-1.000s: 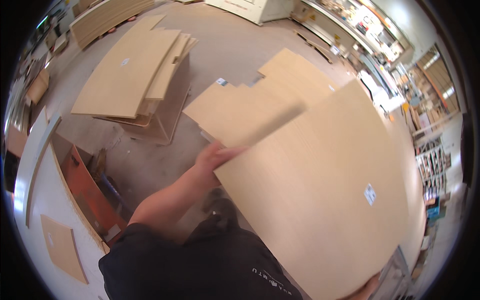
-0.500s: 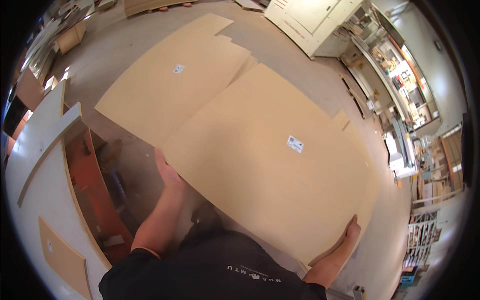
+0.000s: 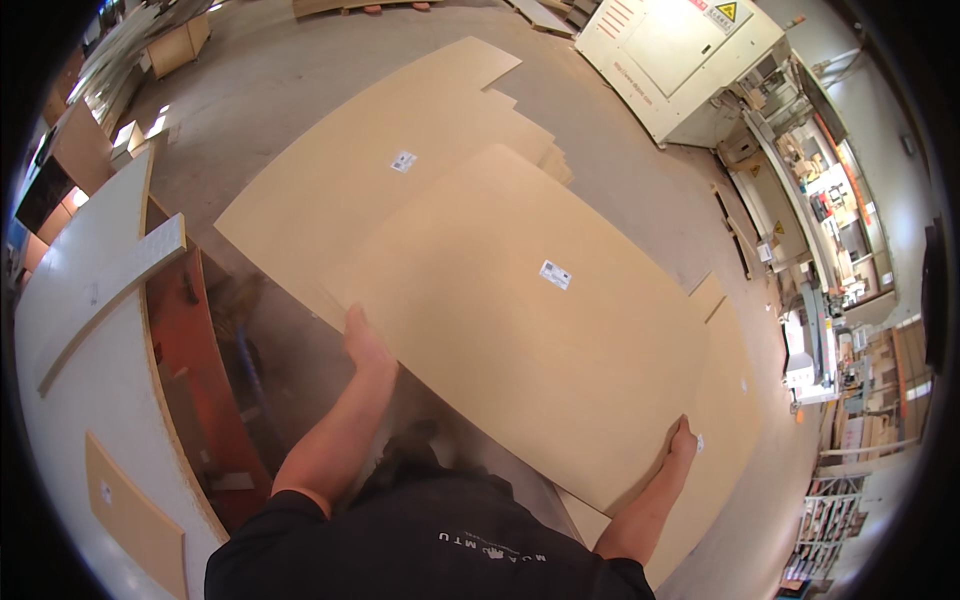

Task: The person repeatedly picks up flat wooden panels from a conveyor and stacks them on the floor. The person also places smaller cut pieces on a worktable and carries a panel across the workshop to another area.

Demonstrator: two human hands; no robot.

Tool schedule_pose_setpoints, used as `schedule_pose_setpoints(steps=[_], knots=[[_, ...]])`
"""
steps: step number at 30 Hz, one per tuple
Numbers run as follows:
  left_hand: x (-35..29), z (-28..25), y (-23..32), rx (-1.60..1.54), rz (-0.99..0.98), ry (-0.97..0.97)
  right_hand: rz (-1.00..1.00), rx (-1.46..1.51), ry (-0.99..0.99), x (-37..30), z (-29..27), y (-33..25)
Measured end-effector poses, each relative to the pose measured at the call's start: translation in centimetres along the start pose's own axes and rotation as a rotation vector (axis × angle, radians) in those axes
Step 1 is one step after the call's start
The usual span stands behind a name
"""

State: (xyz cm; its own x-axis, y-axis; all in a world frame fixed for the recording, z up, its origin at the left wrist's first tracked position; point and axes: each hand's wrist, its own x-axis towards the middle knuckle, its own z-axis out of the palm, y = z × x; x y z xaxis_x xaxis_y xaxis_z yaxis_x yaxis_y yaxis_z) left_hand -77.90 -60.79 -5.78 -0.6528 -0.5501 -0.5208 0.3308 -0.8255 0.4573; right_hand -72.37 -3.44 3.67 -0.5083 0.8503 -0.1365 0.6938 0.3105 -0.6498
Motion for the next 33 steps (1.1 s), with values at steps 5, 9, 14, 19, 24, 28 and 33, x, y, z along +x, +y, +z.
schedule_pose_setpoints(steps=[5,9,14,19,24,28,33], knots=[[0.5,1.4,-4.2,0.262,0.041,0.006,0.139,0.47,-0.207,-6.0,5.4,-0.4],[-0.9,1.2,-5.9,0.433,-0.013,0.024,0.153,0.733,-0.447,-13.1,10.5,-1.7],[-0.1,-0.3,-0.9,0.694,-0.143,-0.167,0.392,0.8,-0.766,-20.9,14.4,-3.8],[-8.1,-5.9,4.6,0.865,-0.358,-0.097,0.53,0.842,-1.162,-26.5,16.8,-4.5],[-10.6,-10.0,7.9,0.657,-0.179,0.137,0.535,0.915,-1.353,-26.6,18.8,-5.1],[-6.8,-10.4,10.1,0.697,0.058,0.268,0.578,0.985,-1.026,-21.8,20.1,-5.1],[1.3,-8.0,16.8,0.976,0.252,0.113,0.457,0.845,-1.277,-23.3,21.4,-5.0]])
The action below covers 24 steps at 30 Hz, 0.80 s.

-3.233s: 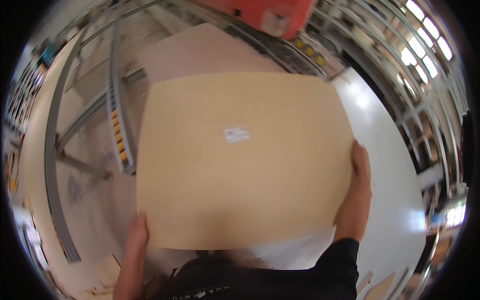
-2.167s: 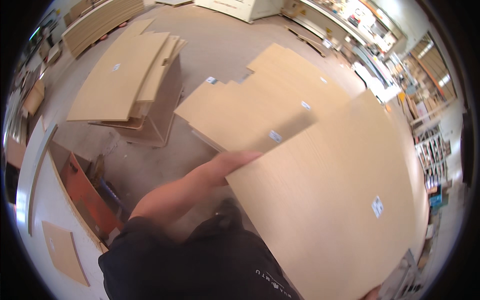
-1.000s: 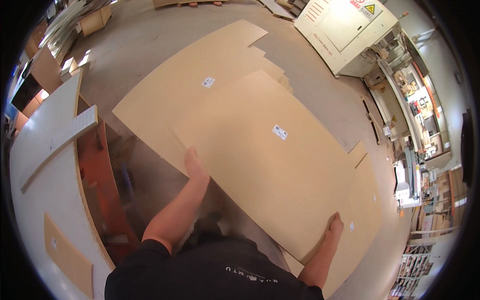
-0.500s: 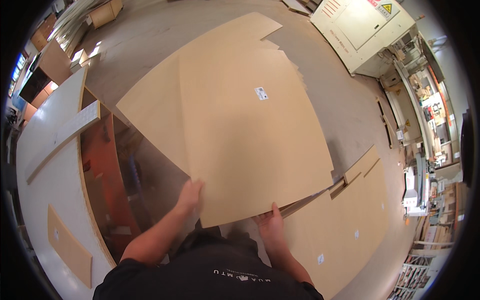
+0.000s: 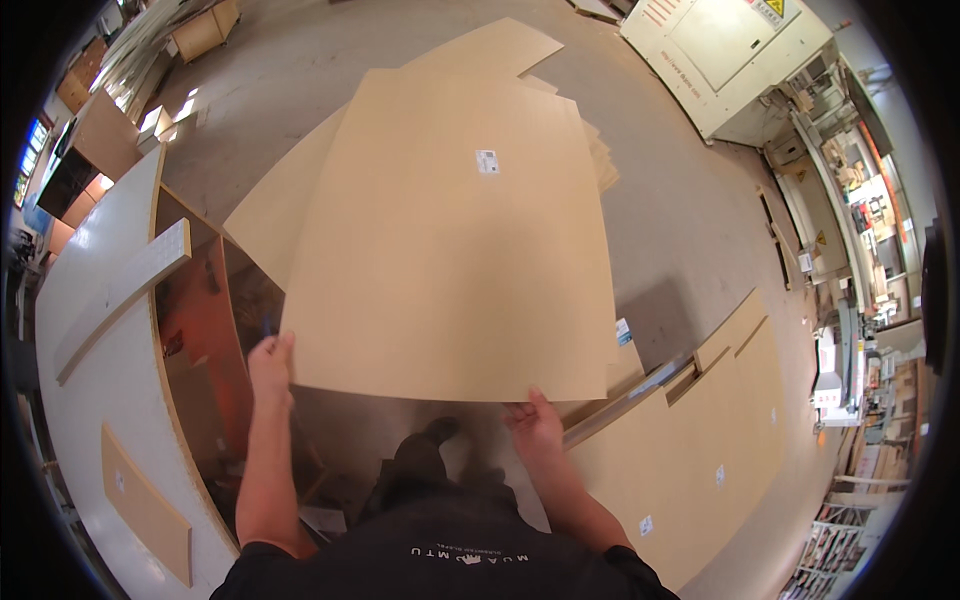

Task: The person repeatedly picks up flat wooden panels from a conveyor and stacks them on the floor. The person also places smaller cut pieces on a worktable and carries a panel across the workshop to another area.

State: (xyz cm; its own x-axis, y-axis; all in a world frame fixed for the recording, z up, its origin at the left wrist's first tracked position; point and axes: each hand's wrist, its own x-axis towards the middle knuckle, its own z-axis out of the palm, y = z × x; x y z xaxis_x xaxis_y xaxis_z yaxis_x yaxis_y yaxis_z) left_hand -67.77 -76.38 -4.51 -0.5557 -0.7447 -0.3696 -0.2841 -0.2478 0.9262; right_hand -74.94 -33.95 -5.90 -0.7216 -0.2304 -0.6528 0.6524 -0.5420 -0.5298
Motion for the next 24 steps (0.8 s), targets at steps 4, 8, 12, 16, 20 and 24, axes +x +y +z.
schedule_pose_setpoints(steps=[4,8,12,16,20,24], knots=[[9.9,-0.4,5.0,0.196,0.112,-0.086,0.08,-0.049,-0.046,0.9,7.1,1.3],[18.3,0.5,10.9,0.555,0.359,0.024,0.222,-0.206,-0.168,1.9,13.7,1.4],[19.5,4.8,11.3,1.196,0.82,0.385,0.291,-0.829,-0.642,1.3,13.9,2.6],[13.2,11.9,2.8,1.206,0.922,0.127,-0.101,-1.285,-0.654,-0.8,6.8,3.5],[11.3,14.3,0.5,1.187,0.927,0.104,-0.175,-1.703,-0.269,-3.0,-2.7,1.8],[11.9,14.0,1.8,1.222,0.913,0.062,0.054,-1.733,-0.031,-3.4,-7.1,-0.1]])
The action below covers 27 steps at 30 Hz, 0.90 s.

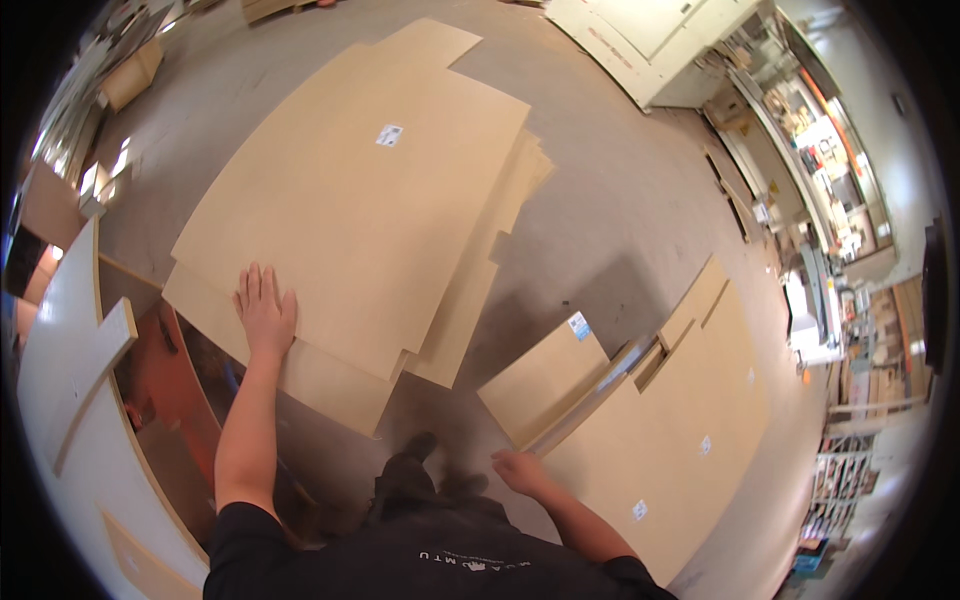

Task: The person repeatedly picks up flat wooden panels from a conveyor and stacks them on the floor. The person also places smaller cut pieces on a worktable and carries a panel across the workshop to another area.

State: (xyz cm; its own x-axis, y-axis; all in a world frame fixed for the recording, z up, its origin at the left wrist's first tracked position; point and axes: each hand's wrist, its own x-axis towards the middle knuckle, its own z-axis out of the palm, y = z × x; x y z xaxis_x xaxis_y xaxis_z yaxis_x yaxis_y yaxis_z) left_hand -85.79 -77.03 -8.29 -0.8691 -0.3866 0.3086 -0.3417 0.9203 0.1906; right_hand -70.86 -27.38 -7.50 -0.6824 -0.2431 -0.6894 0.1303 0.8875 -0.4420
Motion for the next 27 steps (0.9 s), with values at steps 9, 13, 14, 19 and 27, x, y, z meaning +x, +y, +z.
schedule_pose_setpoints(steps=[9,13,14,19,27], knots=[[1.0,4.4,-4.9,0.117,0.259,0.173,-0.383,0.133,0.22,0.7,0.5,-6.9],[3.2,6.3,-8.0,0.239,0.315,0.133,-0.357,0.097,0.213,-1.0,1.6,-7.1],[3.6,6.3,-8.0,0.306,0.346,0.165,-0.322,0.077,0.229,-1.8,2.1,-6.8],[2.6,2.2,-3.5,0.342,0.752,0.764,-0.213,0.184,0.409,-6.3,3.7,-4.3],[-2.1,-1.3,11.7,-0.279,0.788,0.593,0.027,0.32,0.675,-14.0,9.5,-0.8]])
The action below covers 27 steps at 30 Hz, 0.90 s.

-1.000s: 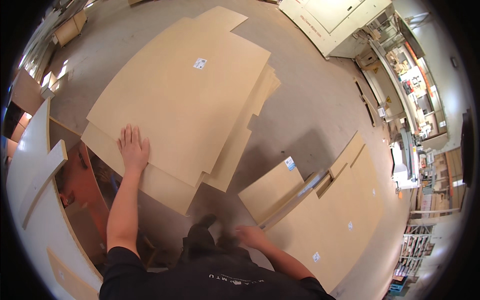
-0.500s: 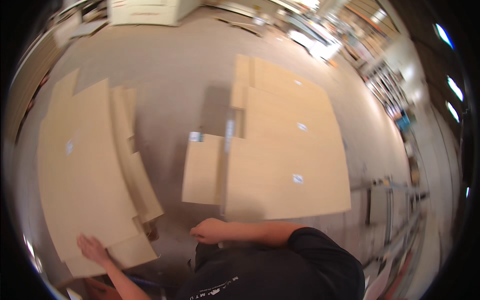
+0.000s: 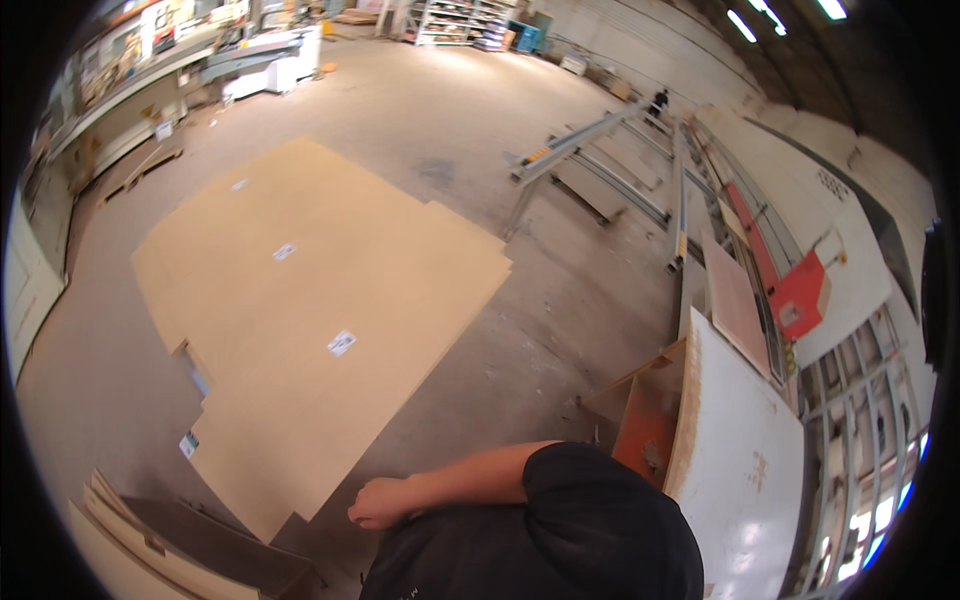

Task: The person repeatedly picks up flat wooden panels from a conveyor and stacks them on the floor. The person also places smaller cut pieces on a worktable and carries a panel across the workshop to another area.

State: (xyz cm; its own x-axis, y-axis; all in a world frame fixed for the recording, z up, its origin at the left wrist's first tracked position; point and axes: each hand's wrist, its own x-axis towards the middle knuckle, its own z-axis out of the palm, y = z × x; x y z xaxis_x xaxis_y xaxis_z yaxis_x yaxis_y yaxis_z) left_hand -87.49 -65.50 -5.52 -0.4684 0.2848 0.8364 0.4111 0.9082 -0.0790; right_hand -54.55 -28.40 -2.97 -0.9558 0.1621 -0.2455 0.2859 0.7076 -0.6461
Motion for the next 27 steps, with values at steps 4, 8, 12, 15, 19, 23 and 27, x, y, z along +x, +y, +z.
schedule_pose_setpoints(steps=[4,8,12,15,19,23,27], knots=[[1.3,0.1,7.7,-0.247,-0.041,-0.01,0.078,0.029,0.13,-5.6,-0.4,3.4],[1.1,-2.6,18.3,-0.559,0.001,-0.1,0.188,0.05,0.174,-12.1,-0.1,6.4],[-1.6,-5.6,30.5,-0.905,0.266,-0.239,0.243,0.166,0.389,-20.1,0.3,10.3],[-5.4,-7.9,36.3,-1.005,0.076,-0.946,0.46,0.158,0.465,-28.0,-0.2,13.8],[-12.6,-8.8,41.5,-0.935,0.269,-1.503,0.8,0.078,0.652,-40.5,-1.3,17.1],[-19.6,-7.1,44.4,-0.709,0.562,-1.92,1.142,0.012,1.097,-53.8,-0.5,16.9],[-22.8,-3.8,48.1,-0.779,1.492,-1.577,1.244,0.11,1.448,-63.2,2.7,15.1]])
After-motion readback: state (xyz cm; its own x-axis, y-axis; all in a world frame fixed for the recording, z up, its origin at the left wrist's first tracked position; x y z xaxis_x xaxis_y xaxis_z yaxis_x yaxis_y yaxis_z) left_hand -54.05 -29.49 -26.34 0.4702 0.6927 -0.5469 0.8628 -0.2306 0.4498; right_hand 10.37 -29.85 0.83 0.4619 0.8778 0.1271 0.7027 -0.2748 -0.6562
